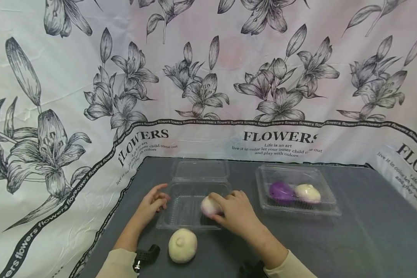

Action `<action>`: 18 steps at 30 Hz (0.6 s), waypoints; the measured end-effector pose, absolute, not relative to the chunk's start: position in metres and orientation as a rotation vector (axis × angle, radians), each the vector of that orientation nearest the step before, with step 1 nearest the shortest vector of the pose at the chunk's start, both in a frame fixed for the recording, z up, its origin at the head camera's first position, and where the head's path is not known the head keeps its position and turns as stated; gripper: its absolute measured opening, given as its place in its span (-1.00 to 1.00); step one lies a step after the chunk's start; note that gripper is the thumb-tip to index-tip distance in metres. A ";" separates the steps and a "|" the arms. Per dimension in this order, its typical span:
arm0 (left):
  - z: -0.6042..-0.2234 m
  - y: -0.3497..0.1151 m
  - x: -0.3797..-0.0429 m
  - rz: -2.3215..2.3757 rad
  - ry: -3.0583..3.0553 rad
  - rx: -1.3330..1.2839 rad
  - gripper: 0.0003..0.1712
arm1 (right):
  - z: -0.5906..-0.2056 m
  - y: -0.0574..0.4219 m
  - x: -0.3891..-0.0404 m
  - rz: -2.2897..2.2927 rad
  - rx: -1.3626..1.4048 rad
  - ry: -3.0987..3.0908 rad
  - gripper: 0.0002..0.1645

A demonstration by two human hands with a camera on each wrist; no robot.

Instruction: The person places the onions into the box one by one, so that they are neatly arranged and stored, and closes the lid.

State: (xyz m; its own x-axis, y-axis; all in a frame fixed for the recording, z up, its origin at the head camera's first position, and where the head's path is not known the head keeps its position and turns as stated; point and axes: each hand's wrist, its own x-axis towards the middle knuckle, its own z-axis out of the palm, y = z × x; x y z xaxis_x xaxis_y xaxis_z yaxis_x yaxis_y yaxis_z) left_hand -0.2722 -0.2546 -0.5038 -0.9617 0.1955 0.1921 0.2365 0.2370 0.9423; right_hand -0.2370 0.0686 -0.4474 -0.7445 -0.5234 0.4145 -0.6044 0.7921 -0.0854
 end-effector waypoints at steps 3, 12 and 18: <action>-0.504 -0.253 -0.272 -1.850 -2.449 -0.433 -0.43 | -0.448 0.066 -0.236 0.272 0.837 -2.668 -0.29; -0.508 -0.254 -0.274 -1.852 -2.474 -0.419 -0.43 | -0.450 0.062 -0.238 0.276 0.777 -2.689 -0.26; -0.508 -0.254 -0.275 -1.838 -2.464 -0.406 -0.43 | -0.448 0.065 -0.238 0.319 0.793 -2.649 -0.24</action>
